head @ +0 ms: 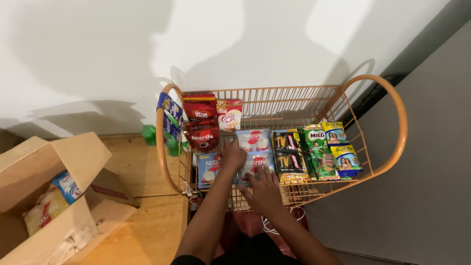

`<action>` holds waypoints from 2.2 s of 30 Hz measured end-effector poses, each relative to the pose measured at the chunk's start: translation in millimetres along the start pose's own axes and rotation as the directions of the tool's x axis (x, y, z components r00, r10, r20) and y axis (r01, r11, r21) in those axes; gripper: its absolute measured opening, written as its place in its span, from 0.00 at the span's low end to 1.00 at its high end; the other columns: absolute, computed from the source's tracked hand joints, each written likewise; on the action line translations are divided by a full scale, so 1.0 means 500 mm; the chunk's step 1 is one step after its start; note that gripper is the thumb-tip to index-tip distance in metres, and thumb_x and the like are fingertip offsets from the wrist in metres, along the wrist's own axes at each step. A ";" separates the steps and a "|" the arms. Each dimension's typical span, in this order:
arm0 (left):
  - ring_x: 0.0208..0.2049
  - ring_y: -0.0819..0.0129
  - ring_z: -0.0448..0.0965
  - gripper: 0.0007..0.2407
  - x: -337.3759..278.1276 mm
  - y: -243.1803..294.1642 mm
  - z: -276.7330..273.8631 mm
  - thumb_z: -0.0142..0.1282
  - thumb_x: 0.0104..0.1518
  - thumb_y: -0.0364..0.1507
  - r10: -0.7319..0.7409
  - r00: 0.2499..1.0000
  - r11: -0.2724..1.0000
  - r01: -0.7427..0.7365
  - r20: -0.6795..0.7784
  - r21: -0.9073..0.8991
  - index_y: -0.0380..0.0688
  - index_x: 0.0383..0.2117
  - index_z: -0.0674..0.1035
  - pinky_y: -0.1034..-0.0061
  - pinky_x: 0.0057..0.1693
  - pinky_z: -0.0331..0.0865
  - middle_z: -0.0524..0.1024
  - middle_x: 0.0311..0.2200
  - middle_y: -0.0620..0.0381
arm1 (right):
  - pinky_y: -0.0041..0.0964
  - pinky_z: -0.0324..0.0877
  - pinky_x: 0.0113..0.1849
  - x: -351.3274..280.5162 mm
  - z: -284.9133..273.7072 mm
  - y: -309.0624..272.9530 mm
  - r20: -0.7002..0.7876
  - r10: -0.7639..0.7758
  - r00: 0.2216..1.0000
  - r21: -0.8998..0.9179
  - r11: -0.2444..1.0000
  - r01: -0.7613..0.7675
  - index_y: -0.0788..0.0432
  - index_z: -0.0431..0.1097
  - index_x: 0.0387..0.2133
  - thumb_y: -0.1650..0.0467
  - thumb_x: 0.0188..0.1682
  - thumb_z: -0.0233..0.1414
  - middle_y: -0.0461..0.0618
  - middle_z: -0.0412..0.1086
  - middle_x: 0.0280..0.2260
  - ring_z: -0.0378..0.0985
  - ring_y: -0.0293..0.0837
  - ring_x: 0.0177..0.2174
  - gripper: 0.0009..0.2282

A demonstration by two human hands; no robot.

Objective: Organize and restock various packaged grocery items from cardboard boxes onto a storage shelf.

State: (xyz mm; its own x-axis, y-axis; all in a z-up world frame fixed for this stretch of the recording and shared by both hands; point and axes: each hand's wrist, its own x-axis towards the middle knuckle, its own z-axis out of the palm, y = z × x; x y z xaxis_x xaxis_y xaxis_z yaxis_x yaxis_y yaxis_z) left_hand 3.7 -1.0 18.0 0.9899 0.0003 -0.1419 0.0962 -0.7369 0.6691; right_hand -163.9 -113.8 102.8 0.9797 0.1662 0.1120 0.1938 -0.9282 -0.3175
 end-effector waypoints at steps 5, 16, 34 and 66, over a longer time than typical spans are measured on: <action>0.60 0.38 0.63 0.24 -0.022 0.023 -0.032 0.57 0.53 0.35 0.022 0.999 1.000 -0.023 -0.039 -0.013 0.51 0.59 0.72 0.45 0.66 0.60 0.70 0.56 0.39 | 0.66 0.46 0.60 -0.009 -0.012 -0.005 -0.010 0.001 1.000 0.024 1.000 -0.001 0.53 0.72 0.48 0.52 0.51 0.47 0.66 0.60 0.58 0.54 0.66 0.63 0.22; 0.58 0.35 0.66 0.25 -0.019 0.060 -0.049 0.65 0.49 0.35 0.005 0.996 0.999 0.000 -0.093 0.048 0.42 0.53 0.73 0.45 0.63 0.60 0.74 0.51 0.37 | 0.60 0.47 0.57 -0.012 -0.013 -0.001 -0.022 -0.010 1.000 0.094 0.995 0.012 0.56 0.73 0.47 0.53 0.50 0.50 0.64 0.58 0.58 0.56 0.63 0.59 0.22; 0.59 0.39 0.57 0.24 -0.063 0.073 -0.081 0.61 0.50 0.34 -0.082 0.978 0.996 0.087 -0.190 0.019 0.36 0.53 0.71 0.41 0.60 0.56 0.62 0.60 0.38 | 0.57 0.53 0.55 -0.016 -0.002 0.014 -0.096 -0.069 0.993 0.080 0.994 0.077 0.55 0.72 0.48 0.56 0.47 0.56 0.63 0.61 0.57 0.60 0.61 0.57 0.21; 0.44 0.48 0.78 0.11 -0.337 0.035 -0.378 0.58 0.56 0.24 0.365 0.836 0.802 -0.506 -0.409 -0.319 0.37 0.45 0.77 0.61 0.50 0.74 0.76 0.42 0.43 | 0.40 0.68 0.52 0.077 -0.081 -0.171 -0.199 -0.007 0.980 0.754 0.638 0.158 0.62 0.71 0.47 0.68 0.54 0.54 0.56 0.68 0.48 0.74 0.50 0.49 0.12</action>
State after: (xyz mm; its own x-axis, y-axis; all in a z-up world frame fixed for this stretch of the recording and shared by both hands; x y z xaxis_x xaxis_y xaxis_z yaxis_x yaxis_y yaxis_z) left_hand -141.9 113.8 191.5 0.9056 0.0081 0.4240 -0.3903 -0.3755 0.8406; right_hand -145.0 -41.8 172.4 0.9486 0.1029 0.2994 0.3165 -0.3147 -0.8948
